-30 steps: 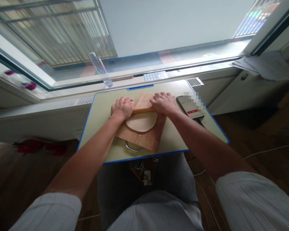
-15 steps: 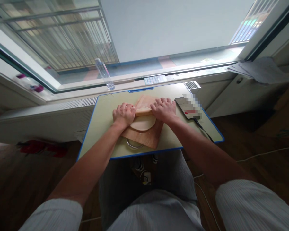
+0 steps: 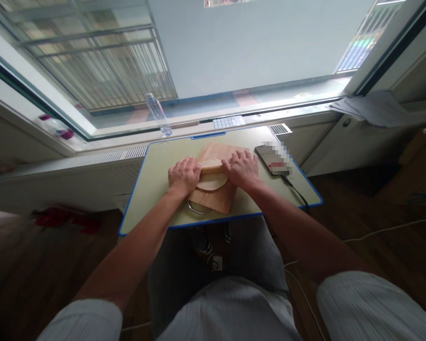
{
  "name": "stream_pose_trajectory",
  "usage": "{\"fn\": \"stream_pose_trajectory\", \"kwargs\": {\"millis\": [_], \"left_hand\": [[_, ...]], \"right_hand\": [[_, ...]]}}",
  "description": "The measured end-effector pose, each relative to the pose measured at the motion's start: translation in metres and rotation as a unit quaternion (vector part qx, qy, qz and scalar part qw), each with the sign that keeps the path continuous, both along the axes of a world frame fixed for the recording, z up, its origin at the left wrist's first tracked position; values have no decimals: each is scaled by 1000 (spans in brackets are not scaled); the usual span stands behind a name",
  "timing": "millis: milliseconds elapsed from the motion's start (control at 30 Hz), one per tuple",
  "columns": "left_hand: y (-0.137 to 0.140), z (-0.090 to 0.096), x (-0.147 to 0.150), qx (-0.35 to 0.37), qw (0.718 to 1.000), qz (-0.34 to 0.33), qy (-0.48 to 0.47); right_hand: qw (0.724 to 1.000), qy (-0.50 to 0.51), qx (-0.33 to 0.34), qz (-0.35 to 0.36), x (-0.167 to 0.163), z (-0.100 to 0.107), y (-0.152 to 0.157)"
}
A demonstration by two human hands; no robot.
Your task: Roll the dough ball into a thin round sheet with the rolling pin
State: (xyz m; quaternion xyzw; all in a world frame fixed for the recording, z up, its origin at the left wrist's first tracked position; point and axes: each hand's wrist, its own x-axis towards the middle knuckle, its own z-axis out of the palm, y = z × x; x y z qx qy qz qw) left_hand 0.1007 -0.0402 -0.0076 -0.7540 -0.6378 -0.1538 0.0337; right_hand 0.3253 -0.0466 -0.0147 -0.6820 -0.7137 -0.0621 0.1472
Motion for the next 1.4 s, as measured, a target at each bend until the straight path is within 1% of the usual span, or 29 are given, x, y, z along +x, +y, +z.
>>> {"fn": "stream_pose_trajectory", "kwargs": {"millis": [200, 333, 567, 633, 700, 800, 900, 1100, 1300, 1400], "left_hand": [[-27, -2, -2, 0, 1000, -2, -2], [-53, 0, -5, -12, 1000, -5, 0], [-103, -4, -11, -34, 999, -13, 6], [-111, -6, -13, -36, 999, -15, 6], [-113, -8, -14, -33, 999, -17, 4], [-103, -7, -14, -26, 999, -19, -1], [-83, -2, -12, -25, 999, -19, -8], [-42, 8, -8, -47, 999, -11, -8], [-5, 11, -6, -68, 998, -6, -7], [12, 12, -5, -88, 996, -4, -10]], "right_hand": [[999, 30, 2, -12, -2, -4, -27], [999, 40, -11, -20, -3, -9, -50], [999, 37, 11, -14, -2, -22, -94], [999, 35, 11, -18, -4, -23, -103], [999, 31, 8, -25, -5, -23, -106], [999, 28, -1, -36, -7, -20, -95], [999, 32, -9, -34, -7, -16, -74], [998, 50, -17, -20, -6, -4, -30], [999, 29, -21, -8, -8, 6, 5], [999, 25, -41, -11, -7, 7, 24]]}}
